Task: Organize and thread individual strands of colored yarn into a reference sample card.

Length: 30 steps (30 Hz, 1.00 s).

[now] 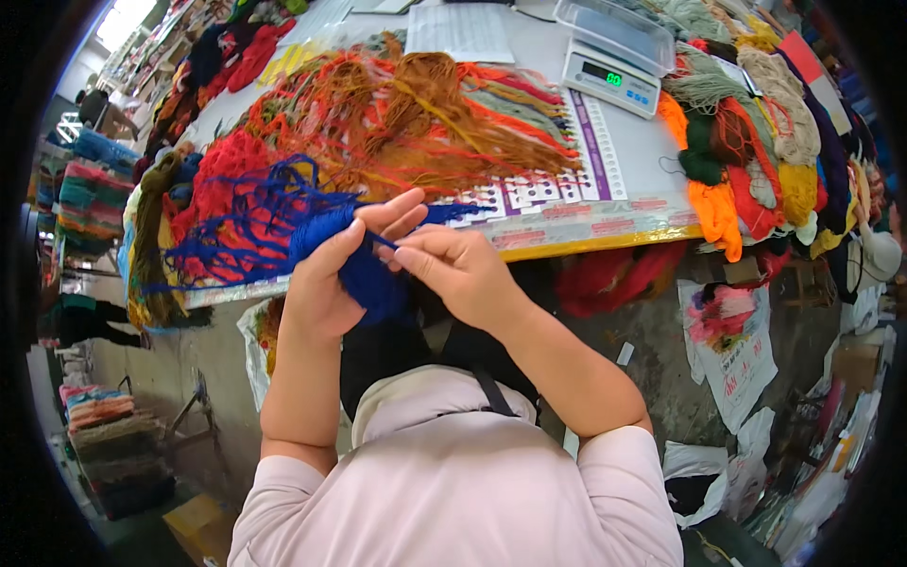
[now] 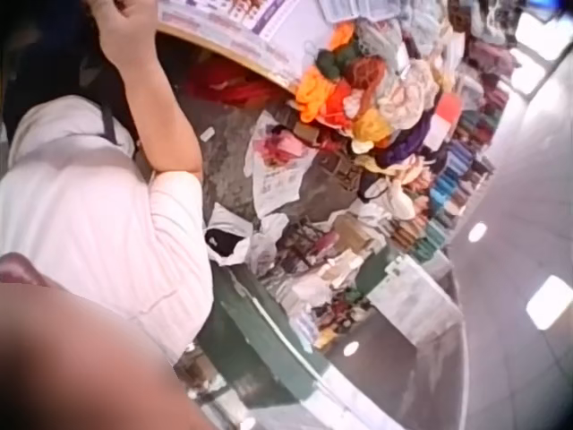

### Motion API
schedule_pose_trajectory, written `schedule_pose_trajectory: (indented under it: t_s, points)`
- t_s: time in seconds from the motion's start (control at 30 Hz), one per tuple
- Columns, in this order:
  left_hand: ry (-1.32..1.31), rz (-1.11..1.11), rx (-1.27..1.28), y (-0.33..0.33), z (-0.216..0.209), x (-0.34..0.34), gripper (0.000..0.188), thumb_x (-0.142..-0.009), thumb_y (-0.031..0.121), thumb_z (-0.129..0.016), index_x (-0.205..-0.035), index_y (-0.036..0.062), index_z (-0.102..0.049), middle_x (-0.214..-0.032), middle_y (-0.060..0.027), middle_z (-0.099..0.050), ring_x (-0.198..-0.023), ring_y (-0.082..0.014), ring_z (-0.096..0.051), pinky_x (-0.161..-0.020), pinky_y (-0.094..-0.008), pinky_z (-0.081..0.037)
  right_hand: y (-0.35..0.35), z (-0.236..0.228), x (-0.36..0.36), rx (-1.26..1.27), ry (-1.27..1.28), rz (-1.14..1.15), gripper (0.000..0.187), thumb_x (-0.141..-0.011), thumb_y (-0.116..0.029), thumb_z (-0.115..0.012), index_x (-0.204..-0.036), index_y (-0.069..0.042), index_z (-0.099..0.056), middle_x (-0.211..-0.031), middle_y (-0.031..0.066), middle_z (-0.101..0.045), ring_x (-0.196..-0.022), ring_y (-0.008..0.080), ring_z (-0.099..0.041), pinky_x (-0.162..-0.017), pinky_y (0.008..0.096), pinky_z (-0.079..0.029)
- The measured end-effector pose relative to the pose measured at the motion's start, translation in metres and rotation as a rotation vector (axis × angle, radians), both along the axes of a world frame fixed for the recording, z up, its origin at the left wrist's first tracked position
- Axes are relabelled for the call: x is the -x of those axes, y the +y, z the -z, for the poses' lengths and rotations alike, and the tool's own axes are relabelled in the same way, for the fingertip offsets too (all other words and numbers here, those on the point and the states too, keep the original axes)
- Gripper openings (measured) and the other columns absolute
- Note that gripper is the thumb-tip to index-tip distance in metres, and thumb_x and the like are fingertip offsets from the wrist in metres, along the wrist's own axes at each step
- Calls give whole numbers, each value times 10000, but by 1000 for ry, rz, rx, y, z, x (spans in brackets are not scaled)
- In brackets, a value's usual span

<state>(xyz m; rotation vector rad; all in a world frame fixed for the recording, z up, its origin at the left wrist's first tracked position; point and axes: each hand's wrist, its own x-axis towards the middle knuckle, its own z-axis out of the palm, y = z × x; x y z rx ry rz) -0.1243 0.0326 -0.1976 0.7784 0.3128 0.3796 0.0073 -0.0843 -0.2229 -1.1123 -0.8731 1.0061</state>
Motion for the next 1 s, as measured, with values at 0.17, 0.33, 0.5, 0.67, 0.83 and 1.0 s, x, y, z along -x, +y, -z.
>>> schedule_pose_trajectory:
  t_s: [0.17, 0.33, 0.5, 0.67, 0.83, 1.0]
  points:
    - [25, 18, -19, 2, -7, 2, 407, -971, 238, -472, -1259, -38, -550, -1194, -149, -588, -1004, -166, -573, -772, -287, -471, -4, -4, -1, 40, 24, -48, 196, -927, -122, -597, -955, 49, -688, -864, 57, -681, -796, 103, -596, -750, 245, -472]
    - [83, -64, -70, -2, -15, 12, 415, -947, 169, -534, -1323, -4, -505, -1063, -92, -601, -927, -161, -584, -757, -292, -480, -7, -7, 7, 75, 113, -5, 181, -917, -106, -613, -942, 59, -683, -846, 61, -678, -776, 97, -596, -729, 233, -481]
    - [58, -53, -282, -2, -12, 16, 700, -811, -1, -635, -1437, -21, -322, -891, -81, -623, -732, -166, -615, -682, -279, -499, -8, -9, 12, 67, 189, -24, 167, -935, -100, -584, -970, 47, -654, -853, 53, -663, -777, 101, -597, -731, 236, -489]
    - [52, -47, -255, 0, -13, 22, 651, -835, -3, -631, -1424, -17, -353, -865, -80, -627, -755, -157, -610, -682, -273, -501, -10, -5, 16, 25, 146, -43, 163, -945, -99, -565, -971, 43, -641, -877, 51, -659, -795, 101, -600, -742, 237, -493]
    - [26, -92, -273, 1, -14, 25, 580, -857, -17, -619, -1397, -18, -406, -898, -80, -639, -777, -144, -609, -690, -268, -507, -9, -9, 19, 19, 149, -30, 169, -950, -100, -556, -980, 42, -641, -897, 52, -662, -809, 97, -600, -750, 239, -491]
    - [25, -126, -250, 0, -18, 26, 556, -829, -21, -645, -1356, -24, -466, -944, -67, -651, -801, -114, -601, -706, -247, -497, -8, -11, 19, 18, 142, -33, 172, -951, -98, -551, -1001, 43, -639, -924, 59, -670, -832, 99, -601, -773, 243, -489]
